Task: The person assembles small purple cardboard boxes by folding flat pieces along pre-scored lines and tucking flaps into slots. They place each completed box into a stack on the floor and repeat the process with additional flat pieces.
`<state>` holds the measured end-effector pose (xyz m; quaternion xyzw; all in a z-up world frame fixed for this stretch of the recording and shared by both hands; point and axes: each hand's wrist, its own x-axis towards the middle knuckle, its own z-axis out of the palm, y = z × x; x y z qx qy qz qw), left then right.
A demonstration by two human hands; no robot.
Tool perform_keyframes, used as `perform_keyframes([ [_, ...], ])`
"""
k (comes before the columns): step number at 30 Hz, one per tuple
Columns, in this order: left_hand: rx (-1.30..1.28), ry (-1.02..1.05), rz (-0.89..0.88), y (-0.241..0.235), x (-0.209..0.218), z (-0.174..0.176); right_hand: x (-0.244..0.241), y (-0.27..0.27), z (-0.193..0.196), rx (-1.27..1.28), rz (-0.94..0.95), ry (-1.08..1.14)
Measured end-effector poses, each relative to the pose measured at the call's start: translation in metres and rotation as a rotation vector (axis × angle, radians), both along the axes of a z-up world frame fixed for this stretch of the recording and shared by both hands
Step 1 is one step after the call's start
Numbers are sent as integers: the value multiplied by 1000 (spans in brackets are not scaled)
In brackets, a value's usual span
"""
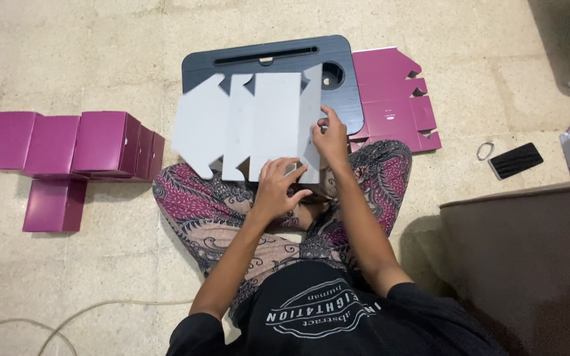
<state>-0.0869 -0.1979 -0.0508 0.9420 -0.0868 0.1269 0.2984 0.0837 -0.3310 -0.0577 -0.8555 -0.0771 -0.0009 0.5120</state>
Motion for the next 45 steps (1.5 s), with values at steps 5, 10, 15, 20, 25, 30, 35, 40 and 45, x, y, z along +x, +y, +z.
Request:
perform_keyframes([
  [5, 57, 273, 85, 14, 24, 51, 37, 14, -8, -76, 36, -53],
  [10, 51, 198, 162, 37, 45, 39, 33, 22, 18, -232, 77, -210],
  [15, 115, 277, 221, 42, 58, 28, 25, 36, 33, -514, 240, -342],
  [20, 91, 311, 231, 47, 66, 31, 32, 48, 33, -619, 421, -259],
  [25, 78, 364, 283, 61, 101, 29, 47, 48, 3, -570, 446, -277],
  [30, 11, 212, 264, 79, 207, -7, 47, 48, 2, -593, 447, -295],
  [35, 134, 236, 201, 67, 268, 6, 43, 51, 11, -641, 424, -261],
  [40, 260, 212, 219, 56, 297, -5, 46, 52, 7, -654, 395, -231],
  [45, 216, 145, 269, 61, 306, -4, 46, 48, 8, -554, 384, -236],
])
